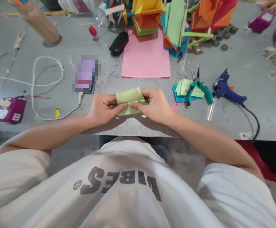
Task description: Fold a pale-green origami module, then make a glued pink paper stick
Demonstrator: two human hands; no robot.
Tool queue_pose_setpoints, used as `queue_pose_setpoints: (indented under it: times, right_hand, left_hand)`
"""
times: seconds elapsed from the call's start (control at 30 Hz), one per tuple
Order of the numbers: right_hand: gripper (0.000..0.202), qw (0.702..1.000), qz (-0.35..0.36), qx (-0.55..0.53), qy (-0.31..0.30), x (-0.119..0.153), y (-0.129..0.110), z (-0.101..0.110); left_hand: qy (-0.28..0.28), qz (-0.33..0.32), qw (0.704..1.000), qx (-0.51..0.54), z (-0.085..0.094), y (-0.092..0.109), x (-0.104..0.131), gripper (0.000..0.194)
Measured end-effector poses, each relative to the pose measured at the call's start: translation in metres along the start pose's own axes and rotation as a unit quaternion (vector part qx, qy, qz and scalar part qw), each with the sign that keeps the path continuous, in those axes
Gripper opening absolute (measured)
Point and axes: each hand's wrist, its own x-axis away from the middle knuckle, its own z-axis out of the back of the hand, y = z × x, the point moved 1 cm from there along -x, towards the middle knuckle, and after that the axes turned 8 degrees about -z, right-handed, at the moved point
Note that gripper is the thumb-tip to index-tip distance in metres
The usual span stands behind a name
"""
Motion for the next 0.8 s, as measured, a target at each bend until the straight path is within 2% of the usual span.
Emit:
queue_pose_setpoints:
  times: [0.07,0.13,0.23,0.4,0.5,0.7,0.8]
  right_hand:
    - [0.041,1.0,0.006,-0.018,0.016,-0.0004,-0.0009,0.0005]
    - [0.049,0.999,0.01,-0.031,0.004,-0.0006,-0.0019,0.0015]
    - [0.032,0.998,0.0,-0.032,-0.055,0.0006,-0.004,0.0017]
    - [0.049,0.997,-0.005,-0.032,-0.068,0.0033,-0.0061,0.0]
    - [0.054,0.998,0.014,-0.021,-0.06,0.0038,-0.0051,-0.0001]
    - [0.031,0.998,0.041,0.009,-0.057,0.0049,-0.0037,0.0008]
    - [0.021,0.997,0.058,0.02,-0.044,0.003,-0.0012,0.0024]
  left_hand:
    - [-0.001,-0.026,0.999,-0.032,0.0005,-0.0002,0.0003,0.024]
    - [-0.003,-0.05,0.997,-0.066,0.0014,-0.0008,0.001,0.029]
    - [-0.008,-0.066,0.994,-0.087,0.0013,-0.0018,0.0025,0.034]
    - [-0.015,-0.046,0.997,-0.059,-0.0007,-0.0032,0.0024,0.021]
    - [-0.038,-0.013,0.998,-0.056,0.0001,-0.0039,0.0011,0.023]
    - [-0.055,-0.014,0.992,-0.111,0.0056,-0.0032,-0.0017,0.04]
    - [-0.051,-0.004,0.993,-0.108,0.0083,-0.0053,-0.0043,0.041]
